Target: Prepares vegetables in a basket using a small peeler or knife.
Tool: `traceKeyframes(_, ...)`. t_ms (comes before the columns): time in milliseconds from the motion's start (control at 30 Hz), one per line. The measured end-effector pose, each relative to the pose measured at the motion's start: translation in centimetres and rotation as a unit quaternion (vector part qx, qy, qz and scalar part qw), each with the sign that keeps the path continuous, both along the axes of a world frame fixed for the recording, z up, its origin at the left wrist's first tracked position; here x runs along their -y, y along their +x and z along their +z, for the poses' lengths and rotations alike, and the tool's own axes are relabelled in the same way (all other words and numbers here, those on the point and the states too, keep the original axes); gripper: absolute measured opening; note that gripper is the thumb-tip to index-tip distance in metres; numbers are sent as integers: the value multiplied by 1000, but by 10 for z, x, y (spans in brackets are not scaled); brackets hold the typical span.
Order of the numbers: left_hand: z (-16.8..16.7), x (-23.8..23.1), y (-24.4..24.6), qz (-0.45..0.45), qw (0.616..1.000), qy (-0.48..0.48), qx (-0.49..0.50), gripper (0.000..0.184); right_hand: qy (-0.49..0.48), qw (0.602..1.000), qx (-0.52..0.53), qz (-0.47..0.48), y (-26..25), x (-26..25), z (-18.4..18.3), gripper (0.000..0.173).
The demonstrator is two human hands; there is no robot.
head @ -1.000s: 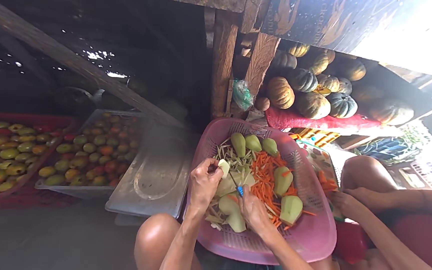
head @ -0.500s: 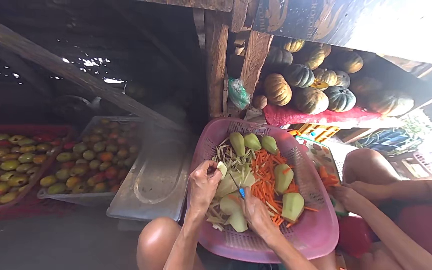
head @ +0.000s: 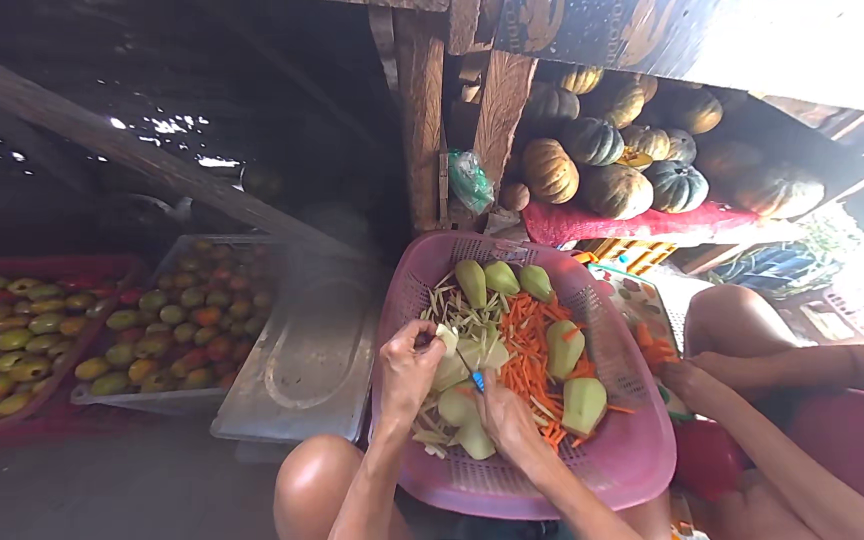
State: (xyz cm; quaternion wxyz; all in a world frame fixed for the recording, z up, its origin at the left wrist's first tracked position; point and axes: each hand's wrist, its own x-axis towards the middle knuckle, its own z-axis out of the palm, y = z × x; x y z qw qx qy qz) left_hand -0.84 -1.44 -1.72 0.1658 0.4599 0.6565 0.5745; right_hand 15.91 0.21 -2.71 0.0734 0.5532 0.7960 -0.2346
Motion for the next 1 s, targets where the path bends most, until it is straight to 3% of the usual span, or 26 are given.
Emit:
traceKeyframes(33, 2, 0, -4, 4, 1000, 6, 24, 14, -41, 999, 22, -7, 3, -3, -3, 42)
traceKeyframes(100, 2, 0, -8, 12, 999, 1, 32, 14, -33, 999, 15, -21, 6, -2, -3, 43)
traceKeyframes(167, -1, 0, -3, 12, 1000, -16, 18, 13, 51, 998, -41, -18, 5, 3, 4, 40)
traceKeyframes(267, -3, -2, 3, 11, 999, -20, -31, 13, 231, 961, -149, 19, -4, 8, 8, 32)
traceKeyframes(500, -12, -5, -9, -99, 984, 75, -126, 13, 357, 911, -190, 84, 3, 1, 9, 29)
traceKeyframes(867, -11, -4, -10, -105, 980, 121, -121, 12, 387, 898, -174, 112, 15, -1, 6, 24)
traceKeyframes(1000, -6, -2, -14, -91, 983, 140, -76, 12, 355, 919, -142, 97, 19, -1, 1, 23)
